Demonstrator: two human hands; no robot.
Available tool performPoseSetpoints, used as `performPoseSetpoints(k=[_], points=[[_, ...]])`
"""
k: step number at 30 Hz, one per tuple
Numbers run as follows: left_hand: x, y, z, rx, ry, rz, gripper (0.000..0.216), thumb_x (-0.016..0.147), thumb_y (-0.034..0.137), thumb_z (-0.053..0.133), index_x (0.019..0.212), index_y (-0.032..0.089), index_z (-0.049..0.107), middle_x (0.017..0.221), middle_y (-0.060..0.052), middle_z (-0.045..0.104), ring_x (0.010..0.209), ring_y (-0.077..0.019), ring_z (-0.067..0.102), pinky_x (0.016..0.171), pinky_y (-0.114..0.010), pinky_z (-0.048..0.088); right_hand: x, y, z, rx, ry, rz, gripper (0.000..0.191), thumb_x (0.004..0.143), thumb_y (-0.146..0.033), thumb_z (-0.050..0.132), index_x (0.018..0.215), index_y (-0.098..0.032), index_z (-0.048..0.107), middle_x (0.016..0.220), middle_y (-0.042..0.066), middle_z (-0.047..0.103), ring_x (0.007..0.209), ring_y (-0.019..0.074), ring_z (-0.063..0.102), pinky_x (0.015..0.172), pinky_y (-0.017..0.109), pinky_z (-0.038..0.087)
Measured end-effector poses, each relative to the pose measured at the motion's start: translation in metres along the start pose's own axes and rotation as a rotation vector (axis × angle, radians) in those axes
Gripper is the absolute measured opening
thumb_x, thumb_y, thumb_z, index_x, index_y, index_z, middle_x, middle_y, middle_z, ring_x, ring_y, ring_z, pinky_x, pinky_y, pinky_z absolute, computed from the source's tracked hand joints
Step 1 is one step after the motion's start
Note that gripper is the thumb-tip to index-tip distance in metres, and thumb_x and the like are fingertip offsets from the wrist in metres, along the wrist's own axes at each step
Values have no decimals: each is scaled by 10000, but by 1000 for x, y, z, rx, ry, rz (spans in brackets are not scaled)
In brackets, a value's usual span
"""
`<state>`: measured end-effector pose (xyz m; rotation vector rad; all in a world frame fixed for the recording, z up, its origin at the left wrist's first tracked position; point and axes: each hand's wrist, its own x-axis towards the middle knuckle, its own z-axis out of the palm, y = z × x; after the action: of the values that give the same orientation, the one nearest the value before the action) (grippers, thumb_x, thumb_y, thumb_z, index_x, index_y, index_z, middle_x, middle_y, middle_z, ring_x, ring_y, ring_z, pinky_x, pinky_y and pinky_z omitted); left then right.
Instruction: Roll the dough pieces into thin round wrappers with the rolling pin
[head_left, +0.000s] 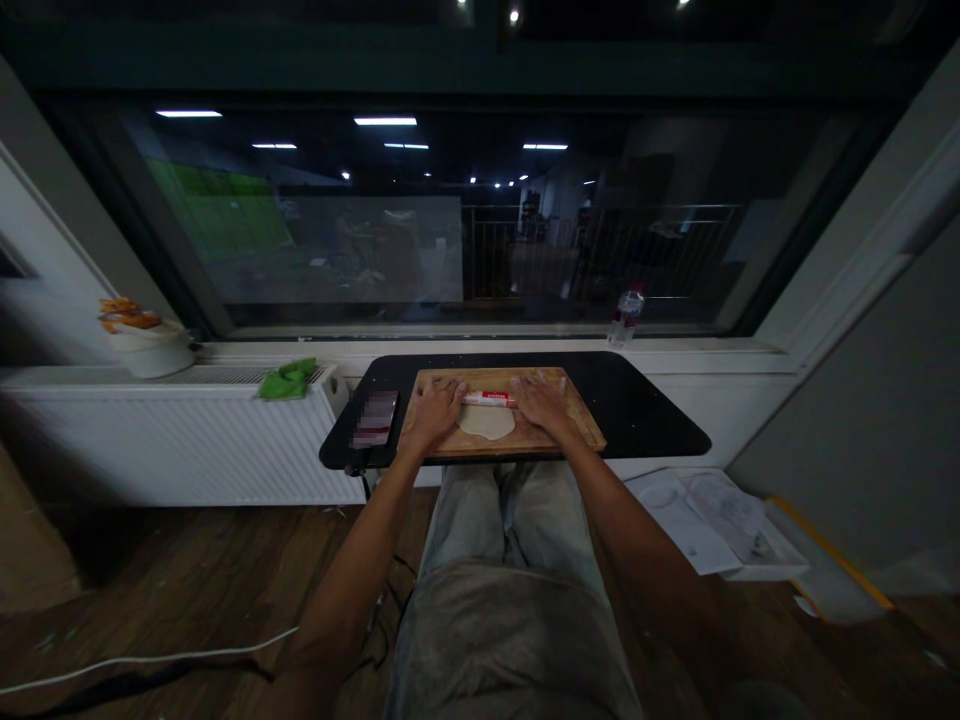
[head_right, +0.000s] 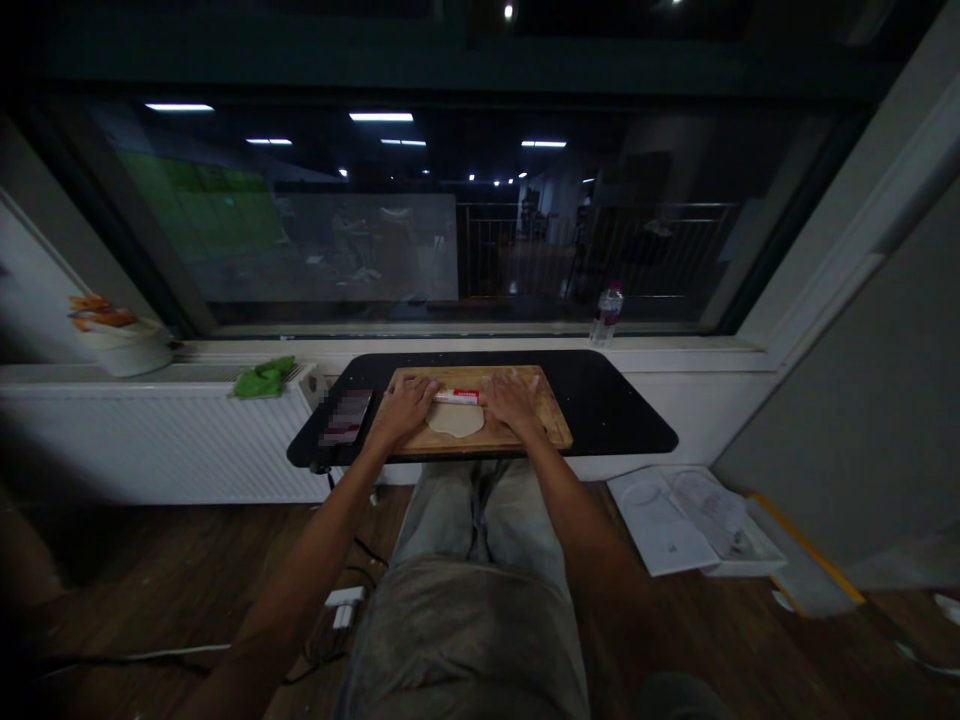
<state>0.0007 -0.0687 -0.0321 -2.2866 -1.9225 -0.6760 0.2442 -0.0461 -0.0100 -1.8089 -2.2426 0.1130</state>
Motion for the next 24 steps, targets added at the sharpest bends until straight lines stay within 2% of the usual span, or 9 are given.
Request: performPoseSetpoints(k=[4,9,15,24], points=[[1,-2,5,-20,-5,-19,533,1218,457,288,1426,272,742,1532,-91,724,1463,-338,550,1260,-584,414,-4,0,2,-21,26,-5,625,1228,-400,207,1565,-195,693,1703,136,592,1656,387,429,1367,757,126],[-1,1,2,6,-13,-14,546,1222,440,273,1391,235,750,1501,-114,736,1435,-341,571,1241,-561,425,-36,-4,11,-85,138,-48,591,1229,-376,240,1523,-179,714,1580,143,708,1605,353,513,1378,703,140],[0,1,3,0,-21,-11,548,1219,432,263,1348,238,760,1465,-127,748,1418,-346,576,1239,-560,413,-71,-14,25,-33,301,-95,588,1210,-348,285,1593,-81,642,1615,225,657,1574,351,543,1373,610,210],[3,-5,12,-16,-14,17,525,1222,401,275,1295,242,770,1446,-122,739,1415,-330,574,1251,-547,397,-119,-35,35,26,440,-166,574,1209,-322,309,1604,-47,621,1585,222,684,1495,332,609,1390,585,182]])
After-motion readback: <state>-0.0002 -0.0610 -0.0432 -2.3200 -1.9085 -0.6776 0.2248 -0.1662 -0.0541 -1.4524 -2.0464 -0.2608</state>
